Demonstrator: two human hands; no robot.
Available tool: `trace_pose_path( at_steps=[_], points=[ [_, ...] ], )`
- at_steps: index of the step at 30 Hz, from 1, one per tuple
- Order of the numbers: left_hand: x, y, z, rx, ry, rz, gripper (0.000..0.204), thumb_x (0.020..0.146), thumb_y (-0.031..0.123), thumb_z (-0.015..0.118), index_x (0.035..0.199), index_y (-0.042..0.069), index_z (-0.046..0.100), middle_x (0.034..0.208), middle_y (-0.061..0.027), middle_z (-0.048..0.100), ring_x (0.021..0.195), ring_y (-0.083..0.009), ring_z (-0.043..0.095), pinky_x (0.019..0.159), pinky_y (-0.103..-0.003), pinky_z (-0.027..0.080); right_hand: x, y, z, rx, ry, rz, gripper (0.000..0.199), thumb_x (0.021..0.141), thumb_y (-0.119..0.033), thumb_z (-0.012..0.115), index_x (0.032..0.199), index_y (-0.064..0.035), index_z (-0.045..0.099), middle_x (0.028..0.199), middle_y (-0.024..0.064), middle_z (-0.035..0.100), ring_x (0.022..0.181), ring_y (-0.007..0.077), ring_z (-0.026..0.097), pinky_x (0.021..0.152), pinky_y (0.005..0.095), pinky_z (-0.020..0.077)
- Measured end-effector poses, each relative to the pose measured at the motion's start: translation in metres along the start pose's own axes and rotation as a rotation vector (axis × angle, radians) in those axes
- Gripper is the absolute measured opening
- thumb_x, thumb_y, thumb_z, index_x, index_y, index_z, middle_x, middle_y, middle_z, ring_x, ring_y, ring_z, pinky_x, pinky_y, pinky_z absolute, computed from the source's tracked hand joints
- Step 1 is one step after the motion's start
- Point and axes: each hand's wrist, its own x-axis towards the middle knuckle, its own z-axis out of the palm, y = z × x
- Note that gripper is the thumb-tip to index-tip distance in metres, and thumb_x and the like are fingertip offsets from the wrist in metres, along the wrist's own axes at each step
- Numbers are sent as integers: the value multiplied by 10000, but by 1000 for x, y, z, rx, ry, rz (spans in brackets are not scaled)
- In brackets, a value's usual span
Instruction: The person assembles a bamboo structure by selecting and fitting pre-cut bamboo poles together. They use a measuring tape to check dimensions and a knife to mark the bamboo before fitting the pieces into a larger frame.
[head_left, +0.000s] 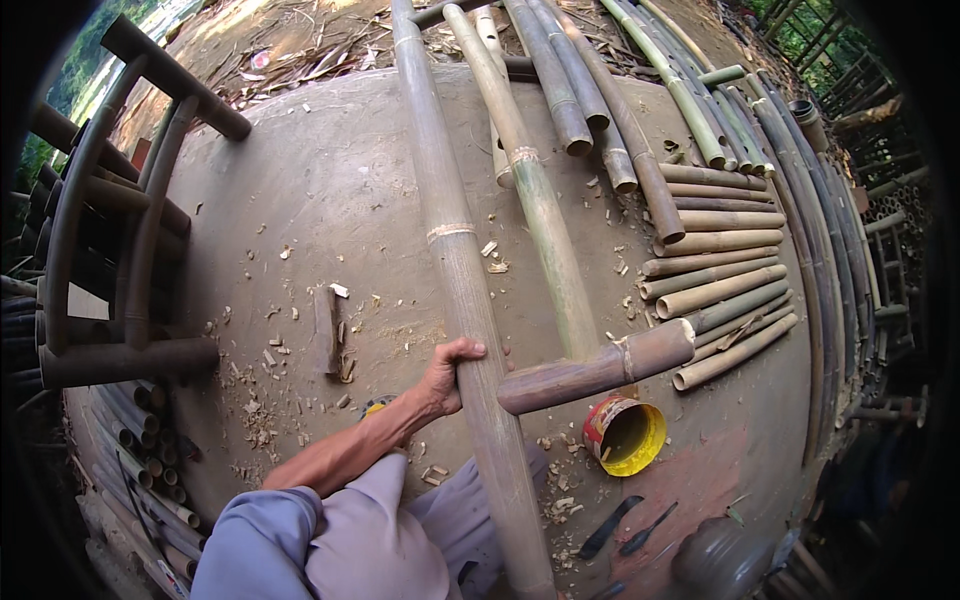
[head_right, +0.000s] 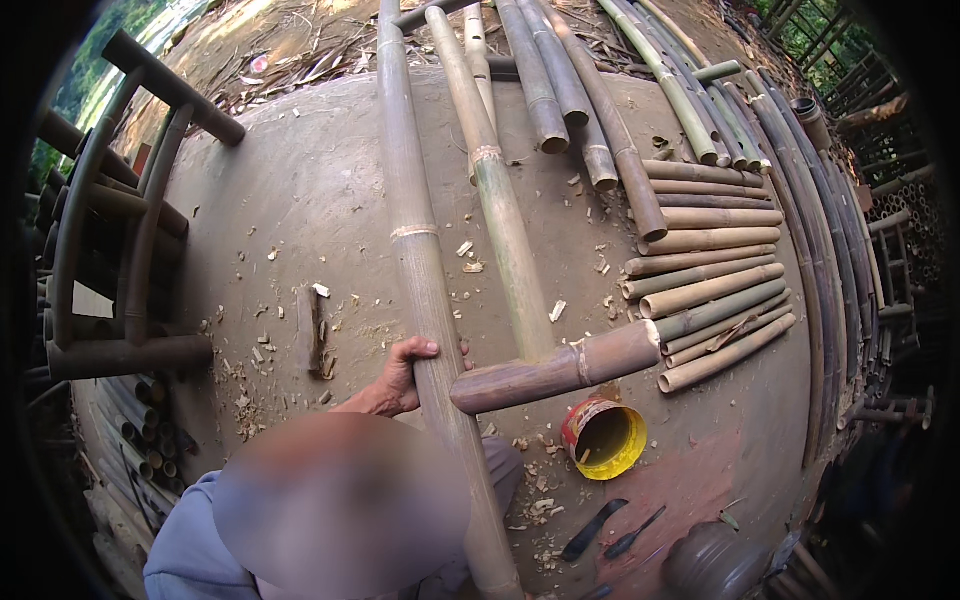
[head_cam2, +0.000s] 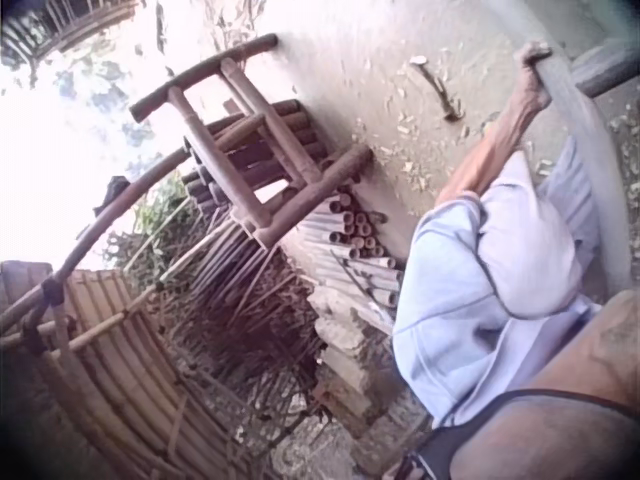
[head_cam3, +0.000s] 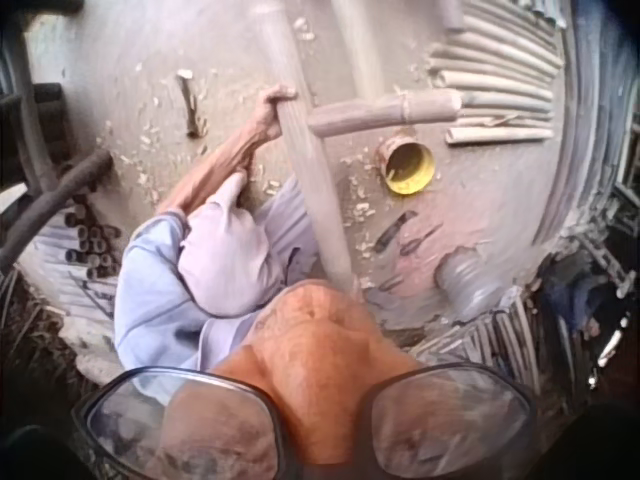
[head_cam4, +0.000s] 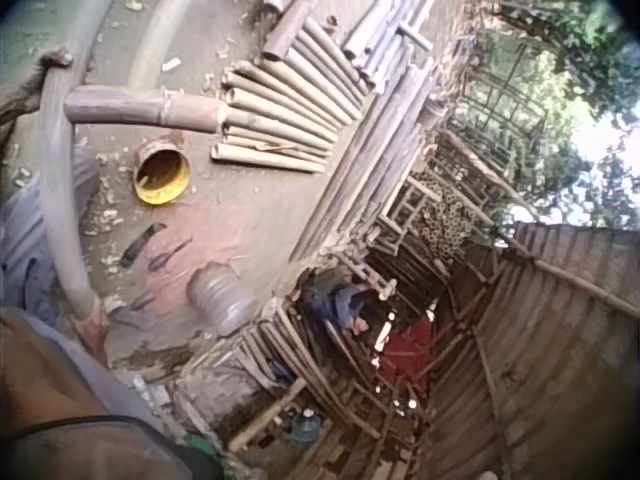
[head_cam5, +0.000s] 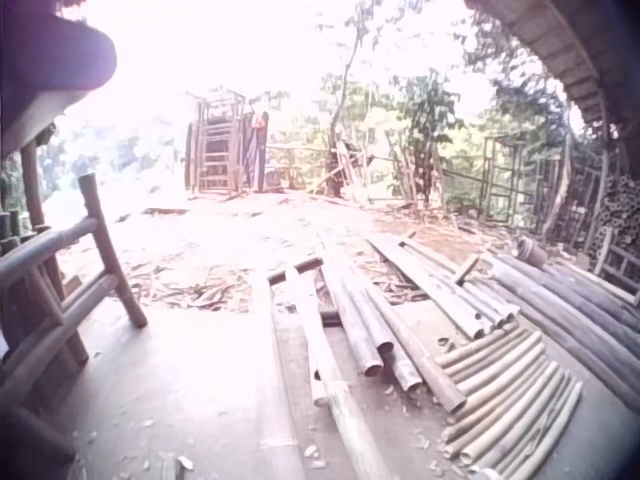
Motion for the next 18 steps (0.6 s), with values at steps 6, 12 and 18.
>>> trace_pose_path(
  at_steps=[6, 12, 18],
  points=[
    [2, 30, -38, -71, 116, 117, 611, 757, 317, 651, 1208, -27, 424, 1036, -161, 592, 961, -292, 611, 882, -469, 500, 23, -42, -6, -5, 7, 31, 759, 618, -352, 825, 1242, -90, 482, 1042, 227, 578, 923, 414, 575, 779, 476, 482],
    [13, 63, -60, -24, 148, 174, 535, 796, 362, 655, 1150, -11, 503, 963, -153, 613, 876, -254, 625, 827, -422, 511, 51, -100, -1, 33, 94, 56, 703, 592, -330, 840, 1160, -62, 524, 1053, 228, 544, 937, 413, 548, 794, 473, 468],
    [-22, 32, -58, 38, 185, 152, 521, 799, 361, 664, 1149, 3, 523, 954, -141, 630, 848, -232, 641, 781, -400, 530, 146, -217, 38, 58, 132, -345, 843, 575, -169, 802, 1298, 2, 404, 1035, 229, 577, 952, 404, 561, 825, 464, 452]
  ],
)
